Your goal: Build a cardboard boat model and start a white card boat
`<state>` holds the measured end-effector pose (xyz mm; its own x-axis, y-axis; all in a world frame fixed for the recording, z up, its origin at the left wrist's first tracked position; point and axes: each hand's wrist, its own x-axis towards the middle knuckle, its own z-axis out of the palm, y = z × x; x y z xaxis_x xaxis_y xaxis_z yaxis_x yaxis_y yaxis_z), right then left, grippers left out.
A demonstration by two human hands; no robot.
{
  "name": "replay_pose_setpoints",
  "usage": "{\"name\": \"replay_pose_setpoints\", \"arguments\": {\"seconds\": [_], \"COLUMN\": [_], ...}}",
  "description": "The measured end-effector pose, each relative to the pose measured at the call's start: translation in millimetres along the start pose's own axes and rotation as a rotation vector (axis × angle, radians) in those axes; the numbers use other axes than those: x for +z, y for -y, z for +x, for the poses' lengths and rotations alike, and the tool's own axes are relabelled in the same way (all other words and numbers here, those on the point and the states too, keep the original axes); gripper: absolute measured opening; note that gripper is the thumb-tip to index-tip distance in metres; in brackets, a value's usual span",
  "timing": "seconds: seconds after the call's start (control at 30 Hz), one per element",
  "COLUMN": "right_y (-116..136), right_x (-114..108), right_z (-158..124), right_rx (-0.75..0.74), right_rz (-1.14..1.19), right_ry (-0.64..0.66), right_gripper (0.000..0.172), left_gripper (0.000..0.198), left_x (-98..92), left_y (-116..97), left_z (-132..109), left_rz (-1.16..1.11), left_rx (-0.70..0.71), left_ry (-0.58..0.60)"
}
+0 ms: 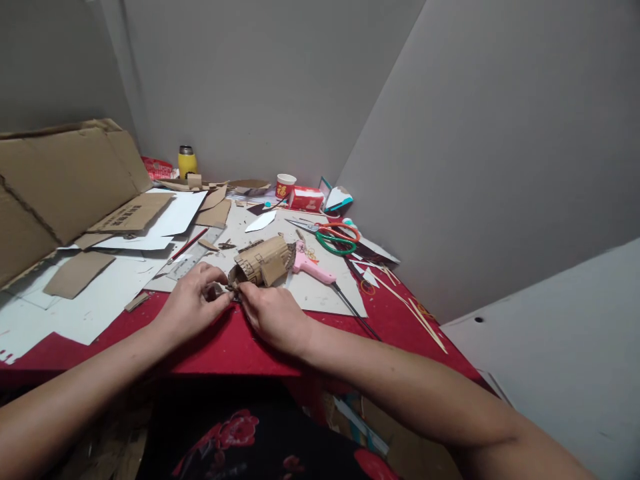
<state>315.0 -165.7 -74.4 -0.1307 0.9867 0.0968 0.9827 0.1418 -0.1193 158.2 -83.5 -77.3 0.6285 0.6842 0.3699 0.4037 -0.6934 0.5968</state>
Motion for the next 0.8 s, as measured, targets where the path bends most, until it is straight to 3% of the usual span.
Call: {"name": "replay_pose_setpoints", "arguments": {"seconds": [0.33,0.53,0.8], "right_y": [-2.4,-5.1,-7.4], "right_x": [1.0,5.7,7.4], "right_z": [-1.2,-0.2,1.2], "right_rx": [-0.013,-0.011,0.036], "right_rz": [0.011,0.071,0.15], "right_ry": [-0.043,-0.103,-0.105], "right_gripper": [0.024,0.032,0.031], "left_gripper": [0.014,0.011,0.014], "left_x": [-2.3,0.6,6.2], "left_y": [6.9,8.4,9.7], "left_z": [7.2,8.5,5.0], "left_rz": [0.057,0.059,0.116], "left_rx": [0.207,0.239,0.256], "left_ry": [0.094,0.119,0.163]}}
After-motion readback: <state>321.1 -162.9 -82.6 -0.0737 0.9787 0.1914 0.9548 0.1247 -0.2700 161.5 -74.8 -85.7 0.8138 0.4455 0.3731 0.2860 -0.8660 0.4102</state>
